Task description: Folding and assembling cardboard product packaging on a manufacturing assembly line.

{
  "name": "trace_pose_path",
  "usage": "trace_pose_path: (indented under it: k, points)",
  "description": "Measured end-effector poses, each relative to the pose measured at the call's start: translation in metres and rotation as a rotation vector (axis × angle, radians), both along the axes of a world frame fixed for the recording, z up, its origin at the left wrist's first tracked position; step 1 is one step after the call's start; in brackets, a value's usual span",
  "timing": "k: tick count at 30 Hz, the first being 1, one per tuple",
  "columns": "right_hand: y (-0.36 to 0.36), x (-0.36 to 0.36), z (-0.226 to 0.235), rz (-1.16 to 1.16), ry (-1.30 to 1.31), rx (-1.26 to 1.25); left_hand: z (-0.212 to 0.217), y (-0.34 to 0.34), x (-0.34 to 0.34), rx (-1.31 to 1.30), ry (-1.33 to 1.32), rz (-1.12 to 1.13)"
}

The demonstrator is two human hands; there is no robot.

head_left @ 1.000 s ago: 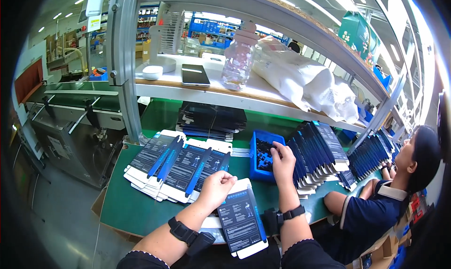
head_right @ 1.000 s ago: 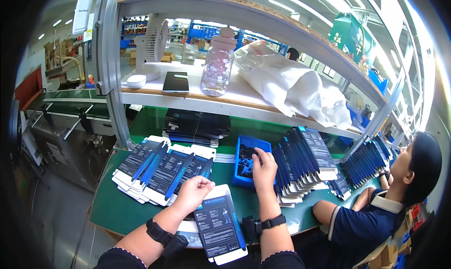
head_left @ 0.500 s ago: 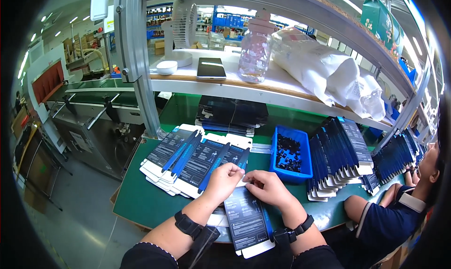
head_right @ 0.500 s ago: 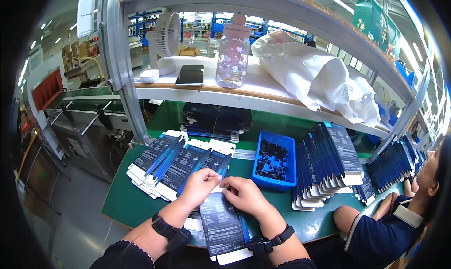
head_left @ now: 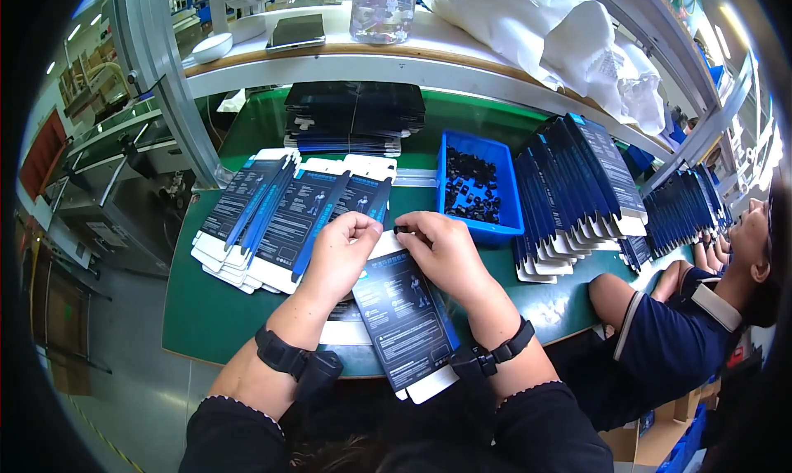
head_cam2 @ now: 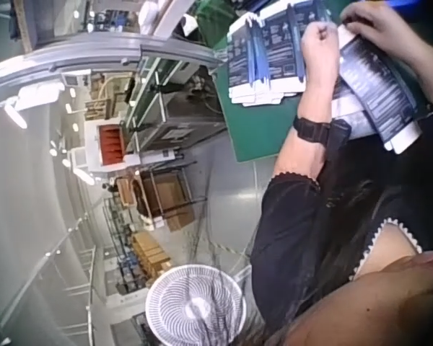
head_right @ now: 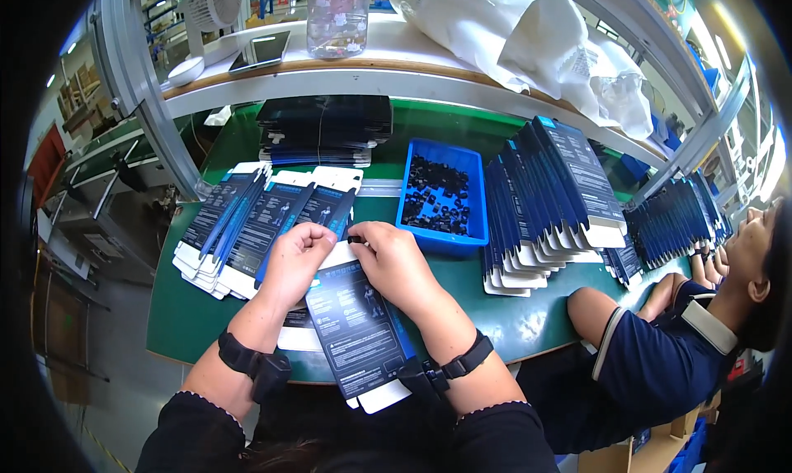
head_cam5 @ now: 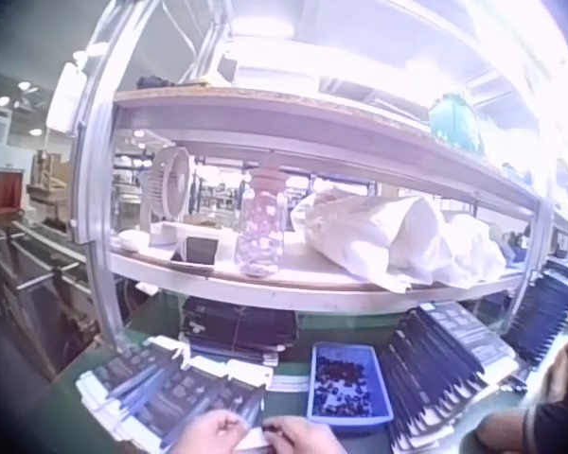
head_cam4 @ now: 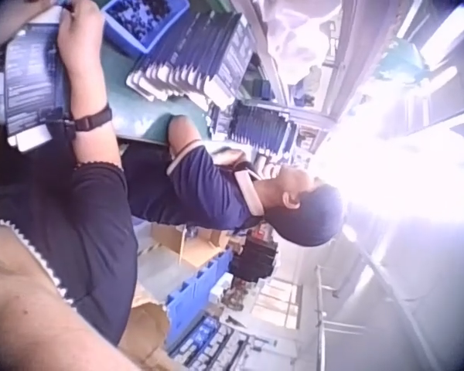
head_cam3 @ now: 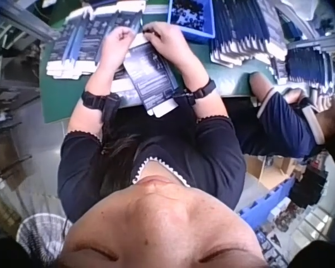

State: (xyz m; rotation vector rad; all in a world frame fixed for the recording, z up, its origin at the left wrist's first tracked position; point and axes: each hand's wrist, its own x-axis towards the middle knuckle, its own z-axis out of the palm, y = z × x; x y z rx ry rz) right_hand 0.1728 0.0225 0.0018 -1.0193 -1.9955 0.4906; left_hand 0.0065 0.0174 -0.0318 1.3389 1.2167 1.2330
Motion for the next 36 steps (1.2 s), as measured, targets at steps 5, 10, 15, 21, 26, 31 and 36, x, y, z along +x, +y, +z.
trace_pose_path:
  k: [5,10,15,21,26,31,36]
  points:
    - [0.003,0.007,-0.008,0.024,-0.092,0.144,0.007,-0.007,0.004,0.025,-0.041,-0.019]
    - [0.000,0.005,-0.007,-0.094,-0.124,-0.030,0.006,-0.009,0.002,0.007,-0.104,-0.057]
    - [-0.005,-0.002,0.001,-0.043,0.045,-0.100,-0.002,-0.007,0.007,0.094,-0.138,-0.043]
    - [0.001,0.001,-0.007,-0.088,-0.106,-0.193,0.007,-0.009,0.006,0.052,-0.070,-0.050]
    - [0.003,0.002,-0.008,-0.072,-0.092,-0.245,0.007,-0.011,0.005,0.038,-0.070,-0.048]
    - [0.003,0.002,-0.010,-0.064,-0.065,-0.258,0.010,-0.015,0.006,0.044,-0.007,-0.076]
    - [0.003,0.002,-0.006,-0.041,0.037,-0.307,0.008,-0.013,0.004,0.056,0.006,-0.083]
